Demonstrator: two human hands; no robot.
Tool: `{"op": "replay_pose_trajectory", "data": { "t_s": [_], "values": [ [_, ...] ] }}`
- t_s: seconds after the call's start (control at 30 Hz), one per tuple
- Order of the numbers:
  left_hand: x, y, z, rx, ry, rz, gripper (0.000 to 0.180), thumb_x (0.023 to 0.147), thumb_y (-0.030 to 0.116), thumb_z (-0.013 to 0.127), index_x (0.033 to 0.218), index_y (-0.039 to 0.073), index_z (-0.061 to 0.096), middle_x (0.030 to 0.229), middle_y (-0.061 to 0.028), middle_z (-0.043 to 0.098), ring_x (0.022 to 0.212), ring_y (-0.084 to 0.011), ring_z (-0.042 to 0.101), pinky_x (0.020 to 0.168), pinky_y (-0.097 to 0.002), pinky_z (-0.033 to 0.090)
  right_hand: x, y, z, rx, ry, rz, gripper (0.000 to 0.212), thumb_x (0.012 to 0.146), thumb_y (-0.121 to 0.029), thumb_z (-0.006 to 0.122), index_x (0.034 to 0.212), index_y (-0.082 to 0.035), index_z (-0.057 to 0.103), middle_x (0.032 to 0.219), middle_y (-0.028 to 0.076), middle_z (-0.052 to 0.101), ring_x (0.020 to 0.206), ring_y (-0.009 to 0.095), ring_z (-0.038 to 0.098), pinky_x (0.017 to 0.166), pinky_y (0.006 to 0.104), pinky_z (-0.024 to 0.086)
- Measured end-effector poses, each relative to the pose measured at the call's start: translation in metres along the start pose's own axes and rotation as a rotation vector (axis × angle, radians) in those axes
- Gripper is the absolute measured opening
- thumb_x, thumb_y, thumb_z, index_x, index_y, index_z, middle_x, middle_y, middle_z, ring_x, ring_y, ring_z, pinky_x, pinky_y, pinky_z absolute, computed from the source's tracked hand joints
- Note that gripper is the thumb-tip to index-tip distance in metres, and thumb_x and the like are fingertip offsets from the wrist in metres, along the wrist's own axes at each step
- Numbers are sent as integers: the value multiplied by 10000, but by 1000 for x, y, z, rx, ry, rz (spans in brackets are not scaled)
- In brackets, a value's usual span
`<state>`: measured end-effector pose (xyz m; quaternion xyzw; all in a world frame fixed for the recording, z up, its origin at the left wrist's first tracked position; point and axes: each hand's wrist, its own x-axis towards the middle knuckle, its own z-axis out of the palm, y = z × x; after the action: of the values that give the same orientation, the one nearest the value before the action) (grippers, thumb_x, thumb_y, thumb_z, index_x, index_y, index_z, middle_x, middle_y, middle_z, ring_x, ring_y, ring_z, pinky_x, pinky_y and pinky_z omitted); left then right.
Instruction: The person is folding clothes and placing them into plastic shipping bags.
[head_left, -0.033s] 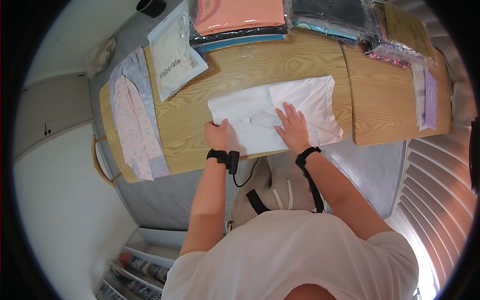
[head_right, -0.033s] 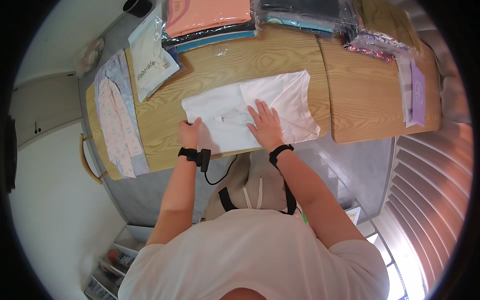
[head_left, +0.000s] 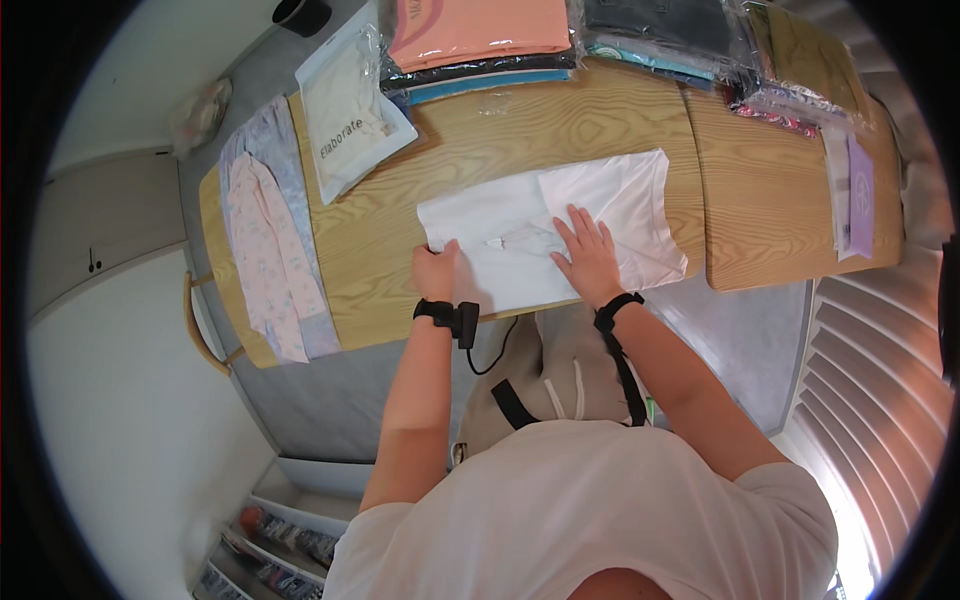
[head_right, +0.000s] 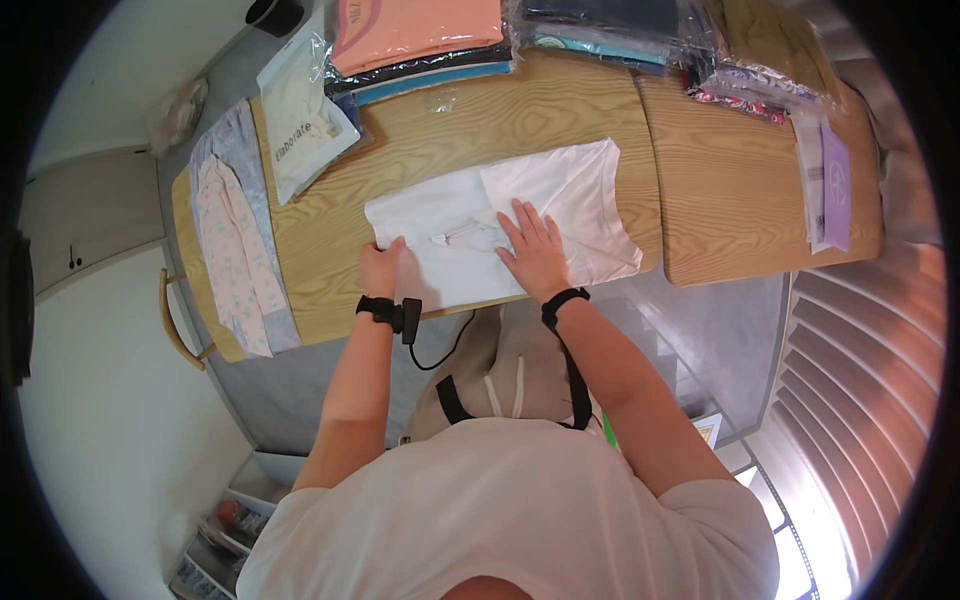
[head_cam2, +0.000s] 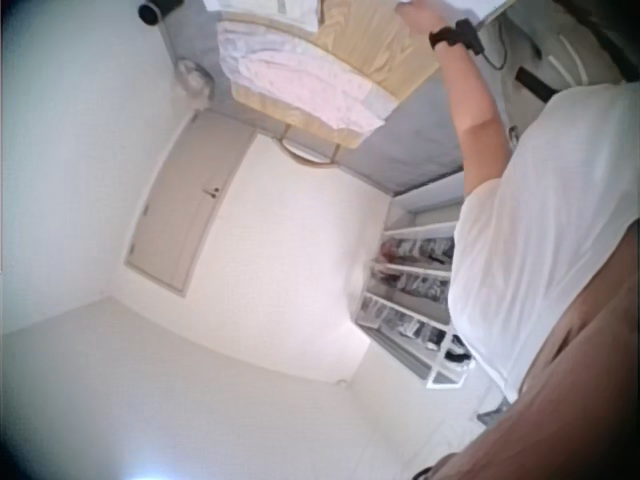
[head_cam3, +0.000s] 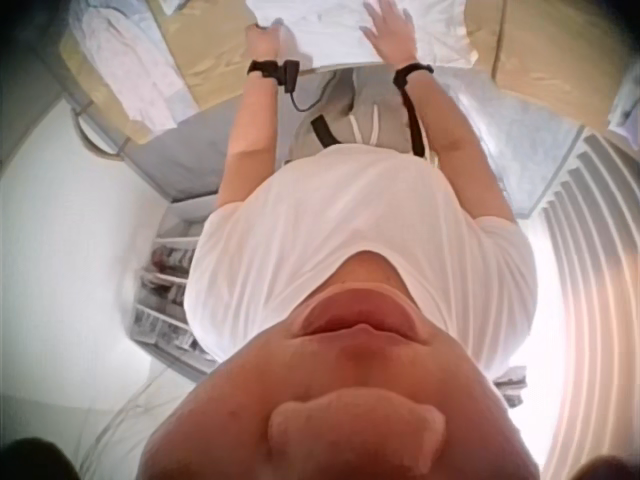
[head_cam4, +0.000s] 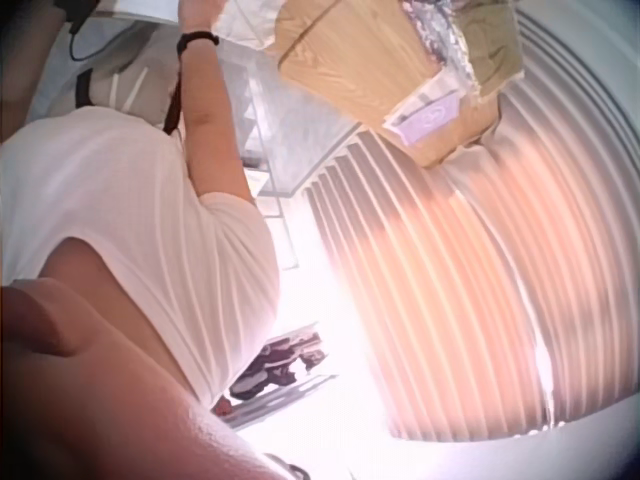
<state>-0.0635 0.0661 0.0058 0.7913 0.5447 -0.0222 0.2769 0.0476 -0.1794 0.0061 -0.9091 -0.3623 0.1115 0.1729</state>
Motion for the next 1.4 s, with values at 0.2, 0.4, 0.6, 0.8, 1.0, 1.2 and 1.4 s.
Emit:
{"op": "replay_pose_trajectory", "data": {
  "t_s": [0.2, 0.4, 0.6, 0.8, 1.0, 1.2, 1.4],
  "values": [
    [4, -27, -12, -299, -259, 100, 421, 816, 319, 639, 974, -61, 551, 847, -172, 633, 746, -296, 599, 678, -373, 464, 2, -4, 3, 9, 25, 5, 527, 857, -337, 566, 1338, -190, 407, 1446, 60, 305, 1341, 220, 269, 1077, 456, 219],
    [-13, -48, -31, -891, -287, 11, 313, 906, 216, 562, 1096, -29, 516, 1008, -108, 604, 856, -176, 559, 749, -318, 463, 13, -31, 5, 102, -9, -87, 506, 858, -337, 565, 1314, -163, 430, 1439, 68, 316, 1332, 225, 285, 1075, 462, 221],
    [-6, -76, -55, -1115, -543, -283, 348, 894, 179, 581, 1186, 21, 476, 1124, -94, 575, 984, -200, 585, 823, -347, 498, 27, -59, 8, 110, 25, -93, 507, 865, -322, 556, 1319, -141, 422, 1432, 90, 324, 1336, 252, 277, 1060, 500, 219],
    [-47, 2, -100, -1175, -577, -146, 412, 898, 85, 540, 1280, 16, 402, 1219, -107, 521, 1054, -203, 546, 884, -336, 461, 21, -84, 5, 142, 27, -117, 520, 867, -331, 546, 1328, -136, 406, 1413, 95, 351, 1335, 244, 277, 1057, 528, 210],
    [-57, 26, -96, -1046, -595, 27, 408, 905, 44, 501, 1296, 16, 391, 1227, -103, 518, 1059, -187, 533, 874, -329, 461, 21, -86, 14, 423, 46, -28, 508, 838, -189, 561, 1321, -138, 414, 1373, 70, 406, 1314, 243, 316, 1075, 480, 214],
    [-67, 39, -96, -1137, -503, -93, 386, 911, 75, 485, 1286, 19, 410, 1204, -96, 528, 1042, -179, 536, 865, -325, 462, 39, -72, 14, 289, -16, -263, 436, 831, -152, 547, 1262, -130, 486, 1333, 35, 458, 1290, 212, 355, 1071, 454, 230],
    [-72, 48, -99, -1097, -494, -59, 376, 920, 102, 478, 1281, 18, 413, 1194, -95, 530, 1033, -172, 534, 854, -318, 461, 34, -71, 14, 332, 80, -223, 418, 834, -159, 559, 1249, -147, 509, 1364, 34, 430, 1302, 220, 343, 1073, 453, 241]
  ]
}}
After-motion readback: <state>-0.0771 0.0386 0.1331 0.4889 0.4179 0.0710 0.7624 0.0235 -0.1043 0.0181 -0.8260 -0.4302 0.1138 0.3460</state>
